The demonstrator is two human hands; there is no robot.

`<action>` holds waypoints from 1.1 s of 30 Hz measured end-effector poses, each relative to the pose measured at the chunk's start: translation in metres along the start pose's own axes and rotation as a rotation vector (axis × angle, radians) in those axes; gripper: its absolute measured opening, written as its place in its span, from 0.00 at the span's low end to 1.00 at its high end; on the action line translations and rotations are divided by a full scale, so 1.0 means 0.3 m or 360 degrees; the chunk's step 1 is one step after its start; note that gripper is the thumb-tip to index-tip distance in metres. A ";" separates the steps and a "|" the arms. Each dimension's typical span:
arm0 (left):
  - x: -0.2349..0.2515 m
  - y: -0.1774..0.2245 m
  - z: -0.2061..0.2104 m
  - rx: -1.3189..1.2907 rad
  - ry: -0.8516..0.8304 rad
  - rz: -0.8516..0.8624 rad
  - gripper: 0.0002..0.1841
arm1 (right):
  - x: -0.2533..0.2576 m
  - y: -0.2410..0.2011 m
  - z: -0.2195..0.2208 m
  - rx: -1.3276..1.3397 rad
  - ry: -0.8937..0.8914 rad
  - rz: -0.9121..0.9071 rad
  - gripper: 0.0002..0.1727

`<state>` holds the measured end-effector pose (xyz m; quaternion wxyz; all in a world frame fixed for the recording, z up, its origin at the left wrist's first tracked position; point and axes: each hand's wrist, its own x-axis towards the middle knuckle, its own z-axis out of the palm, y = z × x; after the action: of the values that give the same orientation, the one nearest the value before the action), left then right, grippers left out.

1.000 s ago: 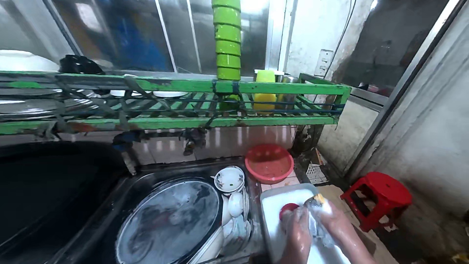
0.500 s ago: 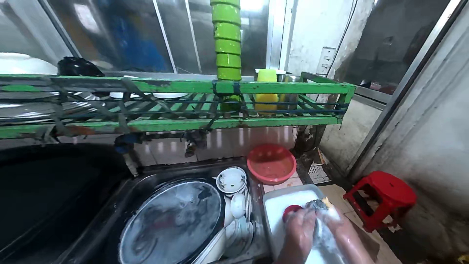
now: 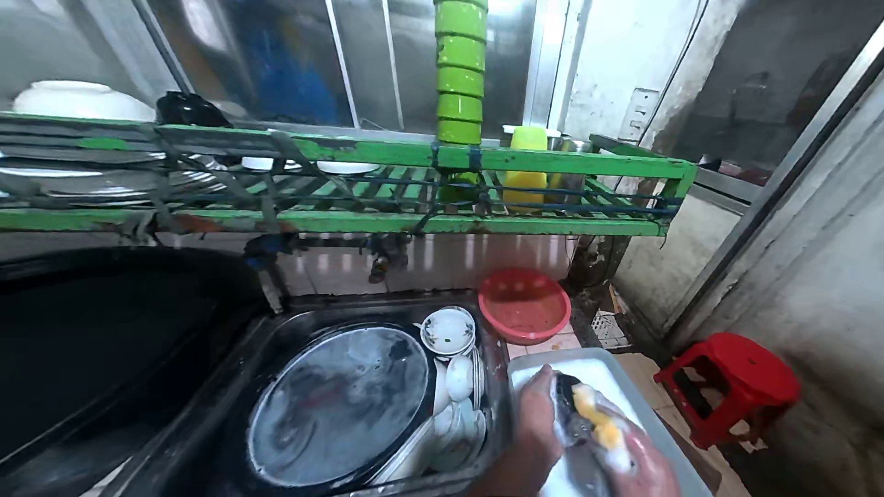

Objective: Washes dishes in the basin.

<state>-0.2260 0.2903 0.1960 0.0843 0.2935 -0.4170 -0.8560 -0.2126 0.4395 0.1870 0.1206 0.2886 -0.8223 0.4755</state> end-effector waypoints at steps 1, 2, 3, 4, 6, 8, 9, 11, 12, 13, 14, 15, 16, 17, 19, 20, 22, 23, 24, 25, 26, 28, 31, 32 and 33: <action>0.003 0.013 -0.008 -0.0002 -0.0030 -0.0013 0.22 | 0.008 0.005 -0.023 0.0045 0.0018 0.0084 0.24; 0.001 0.021 -0.011 0.0046 -0.0065 0.0000 0.22 | 0.024 0.007 -0.047 0.0034 0.0024 0.0180 0.24; -0.006 0.024 -0.013 0.0130 -0.0106 0.0025 0.23 | 0.043 0.011 -0.067 -0.0024 0.0012 0.0221 0.24; -0.014 0.020 -0.015 0.0235 -0.0156 0.0056 0.23 | 0.061 0.006 -0.077 -0.0108 -0.0012 0.0239 0.22; -0.022 -0.005 -0.015 0.0400 -0.0222 0.0121 0.23 | 0.080 -0.017 -0.077 -0.0270 -0.0104 0.0197 0.20; -0.017 -0.006 -0.022 0.0425 -0.0231 0.0137 0.23 | 0.073 -0.036 -0.067 -0.0429 -0.0225 -0.0056 0.18; -0.016 0.005 -0.027 0.0421 -0.0219 0.0141 0.23 | 0.062 -0.039 -0.064 -0.0522 -0.0298 -0.0205 0.19; -0.025 0.037 -0.042 0.0447 -0.0229 0.0129 0.22 | 0.045 -0.020 -0.072 -0.0573 -0.0414 -0.0372 0.19; -0.026 0.044 -0.048 0.0467 -0.0254 0.0111 0.22 | 0.046 -0.003 -0.084 -0.0505 -0.0435 -0.0359 0.19; -0.025 0.041 -0.052 0.0507 -0.0290 0.0094 0.22 | 0.052 0.013 -0.094 -0.0417 -0.0416 -0.0282 0.18; -0.019 0.028 -0.053 0.0576 -0.0330 0.0098 0.22 | 0.059 0.020 -0.099 -0.0367 -0.0366 -0.0210 0.18; -0.010 0.017 -0.054 0.0650 -0.0365 0.0126 0.22 | 0.065 0.008 -0.096 -0.0385 -0.0340 -0.0170 0.18; -0.001 0.012 -0.057 0.0719 -0.0379 0.0160 0.23 | 0.064 -0.017 -0.086 -0.0456 -0.0358 -0.0171 0.18; 0.006 0.014 -0.064 0.0773 -0.0374 0.0197 0.22 | 0.055 -0.046 -0.072 -0.0546 -0.0420 -0.0206 0.19; 0.010 0.046 -0.091 0.0921 -0.0357 0.0290 0.22 | 0.031 -0.068 -0.035 -0.0629 -0.0532 -0.0307 0.19; 0.013 0.067 -0.120 0.1036 -0.0362 0.0375 0.21 | 0.017 -0.051 -0.023 -0.0613 -0.0558 -0.0328 0.19; 0.029 0.126 -0.210 0.1396 -0.0315 0.0648 0.19 | -0.017 0.007 -0.033 -0.0616 -0.0647 -0.0212 0.16; 0.057 0.163 -0.283 0.1701 -0.0225 0.0807 0.19 | -0.040 0.043 -0.055 -0.0640 -0.0717 -0.0093 0.15; 0.088 0.216 -0.362 0.2056 -0.0094 0.0861 0.20 | -0.061 0.077 -0.082 -0.0677 -0.0791 0.0027 0.15; 0.119 0.270 -0.438 0.2377 0.0074 0.0786 0.20 | -0.084 0.109 -0.110 -0.0720 -0.0852 0.0117 0.15; 0.150 0.314 -0.506 0.2632 0.0257 0.0685 0.20 | -0.109 0.132 -0.132 -0.0766 -0.0896 0.0174 0.15; 0.185 0.369 -0.575 0.2833 0.0474 0.0491 0.20 | -0.156 0.172 -0.152 -0.0843 -0.0982 0.0265 0.17; 0.153 0.331 -0.449 0.2652 0.0235 0.0680 0.20 | -0.194 0.233 -0.122 -0.0888 -0.1119 0.0425 0.23; 0.139 0.269 -0.378 0.2515 -0.0007 0.0794 0.21 | -0.199 0.242 -0.110 -0.0898 -0.1186 0.0500 0.28; 0.129 0.191 -0.304 0.2402 -0.0310 0.0889 0.21 | -0.201 0.242 -0.102 -0.0908 -0.1258 0.0573 0.32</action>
<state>-0.2111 0.1781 0.1792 0.0374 0.0805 -0.9456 -0.3131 -0.2092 0.5149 0.1228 -0.2090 0.2558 -0.9385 0.1004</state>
